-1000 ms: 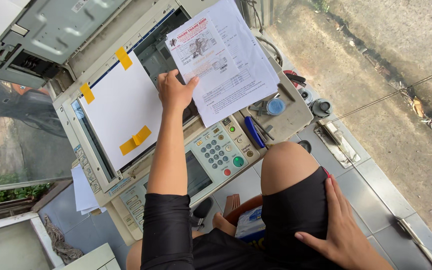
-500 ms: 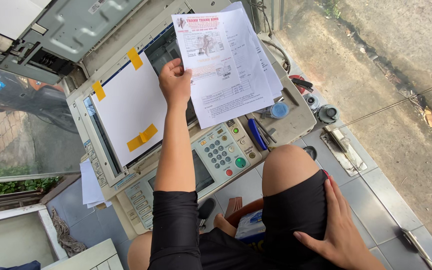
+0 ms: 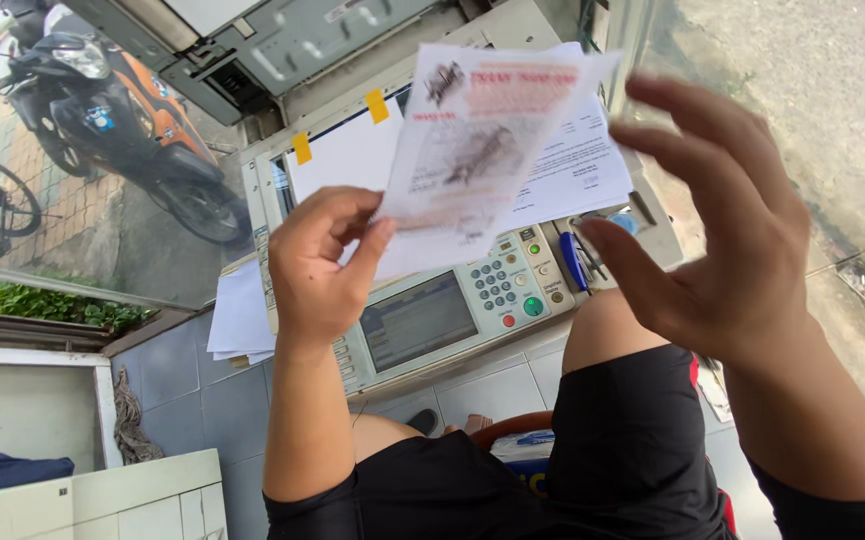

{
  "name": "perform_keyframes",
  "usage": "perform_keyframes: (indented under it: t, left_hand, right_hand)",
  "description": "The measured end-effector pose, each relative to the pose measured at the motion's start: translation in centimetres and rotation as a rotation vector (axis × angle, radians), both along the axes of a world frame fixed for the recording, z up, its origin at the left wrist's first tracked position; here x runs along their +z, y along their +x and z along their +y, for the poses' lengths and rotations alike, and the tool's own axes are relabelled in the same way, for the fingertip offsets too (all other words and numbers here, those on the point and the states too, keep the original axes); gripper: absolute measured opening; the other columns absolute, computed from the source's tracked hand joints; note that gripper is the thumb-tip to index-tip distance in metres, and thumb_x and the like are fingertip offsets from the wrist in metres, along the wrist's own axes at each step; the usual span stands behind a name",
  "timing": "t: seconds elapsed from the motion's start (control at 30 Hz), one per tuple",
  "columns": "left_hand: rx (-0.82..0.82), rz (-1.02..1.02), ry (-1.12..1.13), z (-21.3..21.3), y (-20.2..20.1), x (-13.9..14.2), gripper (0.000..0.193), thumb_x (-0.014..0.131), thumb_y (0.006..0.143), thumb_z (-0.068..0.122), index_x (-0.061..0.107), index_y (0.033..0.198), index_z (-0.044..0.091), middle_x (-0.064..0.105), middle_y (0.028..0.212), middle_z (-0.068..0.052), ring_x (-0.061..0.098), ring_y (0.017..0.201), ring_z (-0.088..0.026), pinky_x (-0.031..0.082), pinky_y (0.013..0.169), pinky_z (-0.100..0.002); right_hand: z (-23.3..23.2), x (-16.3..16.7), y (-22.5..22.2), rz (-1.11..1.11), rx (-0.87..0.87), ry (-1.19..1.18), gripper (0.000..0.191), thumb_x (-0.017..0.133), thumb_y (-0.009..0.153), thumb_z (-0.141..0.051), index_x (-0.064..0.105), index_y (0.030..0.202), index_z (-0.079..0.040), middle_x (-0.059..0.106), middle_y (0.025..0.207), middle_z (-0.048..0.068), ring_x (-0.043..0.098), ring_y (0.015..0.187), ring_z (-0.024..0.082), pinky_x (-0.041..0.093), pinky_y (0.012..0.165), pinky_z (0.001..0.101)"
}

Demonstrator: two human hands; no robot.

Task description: The person places documents on a photocopier, presses buttons to start copying, and staples the resulting copies. They repeat this process for multiple documents, organizing the stapled copies into a stack.

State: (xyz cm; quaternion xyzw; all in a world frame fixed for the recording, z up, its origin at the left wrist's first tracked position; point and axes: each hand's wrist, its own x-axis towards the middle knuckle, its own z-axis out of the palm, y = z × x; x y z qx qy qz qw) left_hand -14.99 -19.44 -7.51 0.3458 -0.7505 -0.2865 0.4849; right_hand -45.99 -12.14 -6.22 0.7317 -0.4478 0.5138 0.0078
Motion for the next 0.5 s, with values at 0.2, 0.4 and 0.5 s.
perform_keyframes:
  t: [0.2,0.4,0.5]
  left_hand:
    - [0.116,0.01,-0.102,7.7,4.6,1.8,0.015,0.07,0.096,-0.005,0.066,0.111,-0.003,0.069,0.109,-0.011,0.071,0.097,-0.017,0.06,0.09,-0.029]
    - [0.587,-0.322,-0.576,8.2,7.7,1.9,0.032,0.075,0.088,0.004,0.062,0.117,0.004,0.066,0.112,-0.014,0.068,0.102,-0.034,0.054,0.092,-0.038]
    - [0.617,-0.202,-0.489,9.0,9.3,1.3,0.03,0.076,0.094,0.005,0.063,0.12,0.006,0.067,0.109,-0.012,0.068,0.095,-0.027,0.053,0.084,-0.032]
  right_hand:
    - [-1.8,5.1,8.3,0.02,0.106,0.493,0.031,0.084,0.087,-0.023,0.077,0.107,0.0,0.075,0.079,0.015,0.076,0.065,0.024,0.059,0.062,0.0338]
    - [-4.3,1.5,14.9,0.138,0.123,0.05,0.014,0.081,0.102,-0.014,0.079,0.107,-0.001,0.074,0.087,0.014,0.071,0.068,0.022,0.055,0.062,0.0327]
    - [-5.2,1.1,16.5,0.16,0.122,-0.273,0.008,0.074,0.098,-0.002,0.076,0.106,-0.001,0.074,0.094,0.011,0.071,0.083,0.023,0.057,0.074,0.0329]
